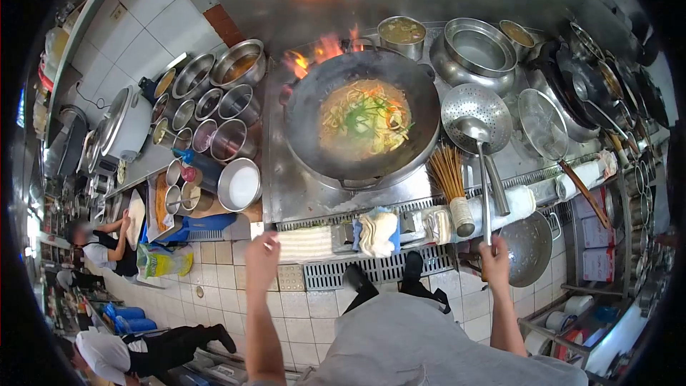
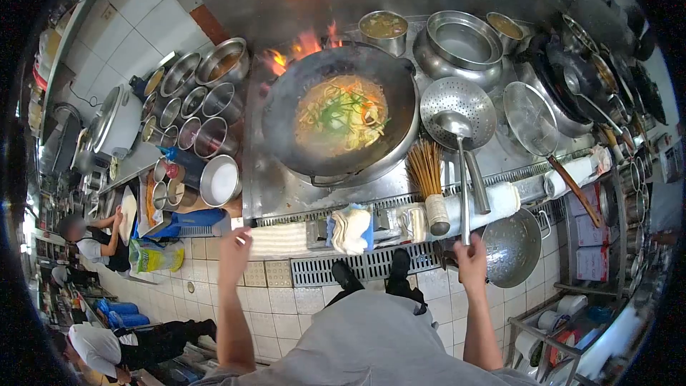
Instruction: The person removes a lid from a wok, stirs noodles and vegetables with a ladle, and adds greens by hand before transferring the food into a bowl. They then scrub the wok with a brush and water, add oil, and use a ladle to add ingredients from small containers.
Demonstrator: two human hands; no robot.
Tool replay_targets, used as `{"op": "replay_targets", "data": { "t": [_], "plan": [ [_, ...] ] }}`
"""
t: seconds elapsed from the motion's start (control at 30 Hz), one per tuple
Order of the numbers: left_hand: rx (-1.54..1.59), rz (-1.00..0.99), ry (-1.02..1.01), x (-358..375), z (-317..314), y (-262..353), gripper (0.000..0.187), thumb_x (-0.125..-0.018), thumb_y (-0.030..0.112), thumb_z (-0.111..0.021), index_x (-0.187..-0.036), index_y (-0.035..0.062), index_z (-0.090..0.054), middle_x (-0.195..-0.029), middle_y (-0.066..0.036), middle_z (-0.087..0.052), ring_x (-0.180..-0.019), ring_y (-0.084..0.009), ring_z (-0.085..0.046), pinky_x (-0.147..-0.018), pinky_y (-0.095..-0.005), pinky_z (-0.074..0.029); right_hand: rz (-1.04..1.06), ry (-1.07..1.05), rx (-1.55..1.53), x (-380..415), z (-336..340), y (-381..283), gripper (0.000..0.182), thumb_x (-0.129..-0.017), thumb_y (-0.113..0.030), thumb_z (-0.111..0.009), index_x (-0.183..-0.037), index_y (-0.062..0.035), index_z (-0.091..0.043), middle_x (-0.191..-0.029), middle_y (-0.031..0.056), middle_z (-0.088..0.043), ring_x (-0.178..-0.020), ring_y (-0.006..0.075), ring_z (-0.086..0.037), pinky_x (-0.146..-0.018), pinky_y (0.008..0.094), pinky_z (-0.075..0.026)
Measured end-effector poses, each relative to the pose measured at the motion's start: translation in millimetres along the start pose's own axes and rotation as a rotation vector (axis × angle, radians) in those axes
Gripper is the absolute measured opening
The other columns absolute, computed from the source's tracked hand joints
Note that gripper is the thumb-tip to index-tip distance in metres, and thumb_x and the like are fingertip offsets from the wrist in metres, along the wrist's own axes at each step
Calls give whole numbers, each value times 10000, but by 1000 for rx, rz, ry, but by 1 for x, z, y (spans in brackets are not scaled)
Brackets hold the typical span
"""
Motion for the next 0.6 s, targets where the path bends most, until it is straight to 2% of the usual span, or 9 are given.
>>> {"op": "replay_targets", "data": {
  "t": [0.03, 0.1, 0.13, 0.2, 0.27, 0.33, 0.47, 0.53, 0.6],
  "plan": [
    [-13, 34, -8, 11, -20, -23, 254, -749, 91, -629, -994, 23, -631, -916, -162, -630, -784, -304, -607, -692, -372, -471, 3, 0, -2, -2, 0, 1, 303, -833, -138, -601, -1058, 52, -531, -689, 47, -534, -609, 97, -535, -522, 218, -431],
    [-107, -89, -32, 26, -55, -43, 303, -733, 89, -625, -1030, 26, -620, -1029, -188, -601, -888, -330, -590, -784, -391, -475, -463, -299, -172, -3, -12, 24, 198, -791, -105, -606, -924, 20, -529, -612, 55, -509, -470, 142, -510, -426, 280, -417],
    [-101, -88, -26, 32, -65, -44, 303, -733, 89, -625, -1030, 26, -620, -1029, -188, -601, -888, -330, -590, -784, -391, -475, -454, -300, -170, -5, -12, 15, 198, -791, -105, -606, -924, 20, -529, -612, 55, -509, -470, 142, -510, -426, 280, -417],
    [-247, -235, 3, 43, -79, -36, 321, -734, 92, -613, -1049, 27, -607, -1118, -228, -557, -993, -372, -550, -865, -417, -456, -260, -279, -201, -14, -10, -27, 98, -781, -63, -568, -839, -14, -505, -524, 22, -469, -328, 114, -417, -287, 273, -313],
    [-193, -230, 1, 48, -84, -35, 331, -737, 99, -611, -1060, 29, -601, -1141, -247, -537, -1012, -388, -538, -878, -421, -451, -144, -280, -162, -10, -12, -67, 81, -776, -33, -494, -849, -5, -474, -505, 15, -447, -333, 106, -422, -275, 248, -304],
    [-140, -210, -1, 54, -89, -37, 340, -739, 105, -610, -1071, 31, -595, -1165, -267, -518, -1031, -403, -526, -890, -425, -446, -98, -377, -168, -5, -27, -107, 107, -785, -39, -505, -882, -11, -469, -542, 32, -471, -352, 109, -445, -295, 251, -337],
    [-92, -171, -48, 64, -86, -46, 344, -757, 103, -608, -1093, 26, -596, -1159, -271, -525, -1071, -396, -513, -917, -420, -426, 2, -649, -363, 2, -126, -180, 305, -808, -22, -456, -1114, -29, -460, -563, 27, -480, -389, 106, -446, -334, 250, -341],
    [-22, -138, -69, 72, -82, -55, 354, -761, 100, -607, -1107, 28, -584, -1145, -261, -531, -1060, -401, -515, -896, -427, -439, 165, -759, -390, 14, -185, -241, 261, -854, -82, -517, -1102, -24, -458, -507, 12, -447, -349, 103, -414, -307, 251, -309],
    [10, -129, -37, 83, -74, -71, 352, -762, 96, -607, -1106, 26, -579, -1133, -253, -536, -1060, -398, -516, -881, -430, -448, 164, -929, -457, 18, -255, -295, 165, -862, -102, -539, -983, -19, -463, -544, 12, -459, -354, 105, -433, -302, 252, -311]
  ]
}}
Point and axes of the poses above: each hand's wrist, its own x-axis away from the middle knuckle, its own z-axis out of the back of the hand, y = z × x, the point moved 5 cm from there along -x, towards the middle knuckle
